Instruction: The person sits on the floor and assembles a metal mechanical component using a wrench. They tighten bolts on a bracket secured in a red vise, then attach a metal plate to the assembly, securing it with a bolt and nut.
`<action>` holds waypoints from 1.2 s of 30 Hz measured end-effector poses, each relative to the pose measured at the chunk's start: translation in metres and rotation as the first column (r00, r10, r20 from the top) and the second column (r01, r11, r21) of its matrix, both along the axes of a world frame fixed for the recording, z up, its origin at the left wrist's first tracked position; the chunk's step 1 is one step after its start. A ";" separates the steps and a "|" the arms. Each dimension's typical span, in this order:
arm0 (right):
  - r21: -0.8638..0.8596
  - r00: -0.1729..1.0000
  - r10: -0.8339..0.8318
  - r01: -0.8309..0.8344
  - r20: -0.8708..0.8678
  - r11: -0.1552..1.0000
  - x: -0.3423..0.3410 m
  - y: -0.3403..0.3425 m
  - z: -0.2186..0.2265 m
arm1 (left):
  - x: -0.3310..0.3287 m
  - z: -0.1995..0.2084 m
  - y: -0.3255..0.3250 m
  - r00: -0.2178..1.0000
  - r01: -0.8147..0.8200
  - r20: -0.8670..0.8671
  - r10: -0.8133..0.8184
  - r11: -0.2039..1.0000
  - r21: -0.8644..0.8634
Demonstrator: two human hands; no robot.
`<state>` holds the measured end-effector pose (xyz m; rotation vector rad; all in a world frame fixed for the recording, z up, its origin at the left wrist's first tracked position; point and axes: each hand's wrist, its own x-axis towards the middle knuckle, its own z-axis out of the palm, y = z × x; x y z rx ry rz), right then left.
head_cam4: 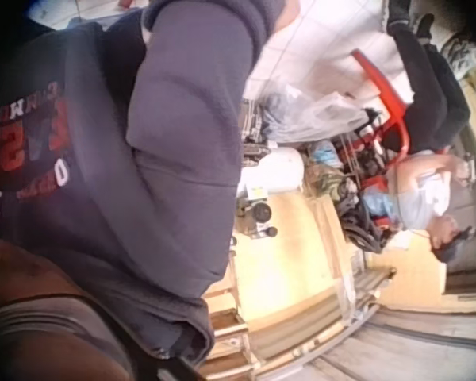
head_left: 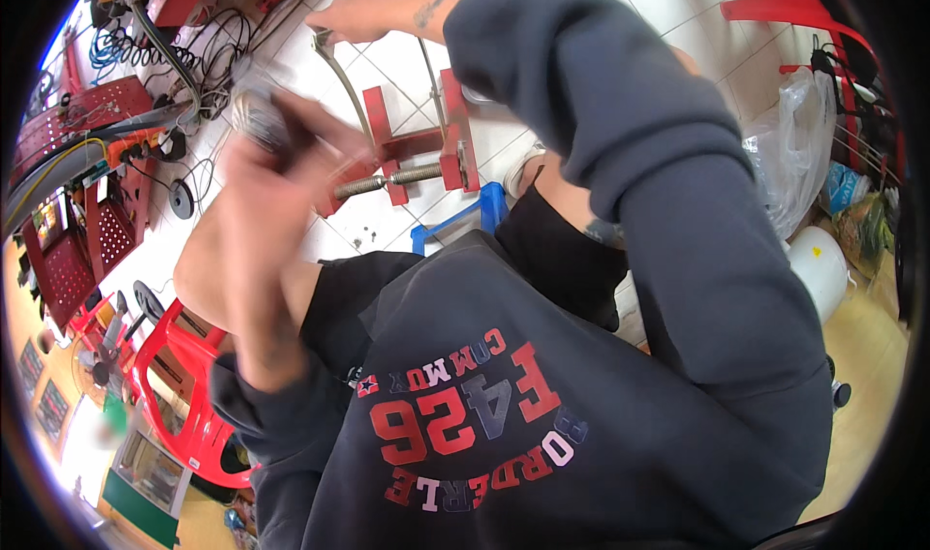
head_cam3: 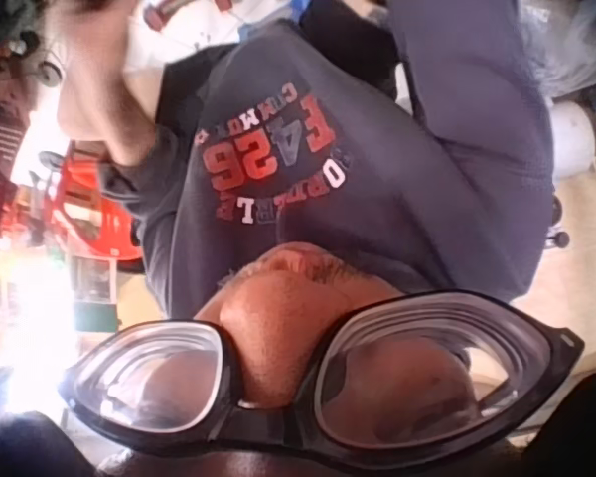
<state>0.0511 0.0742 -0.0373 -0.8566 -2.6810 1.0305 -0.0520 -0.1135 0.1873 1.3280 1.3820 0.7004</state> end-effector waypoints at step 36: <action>0.154 0.949 0.123 -0.080 -0.292 0.985 0.003 0.011 -0.019 | 0.054 -0.418 0.018 0.986 -0.160 -0.113 0.126 0.909 -0.386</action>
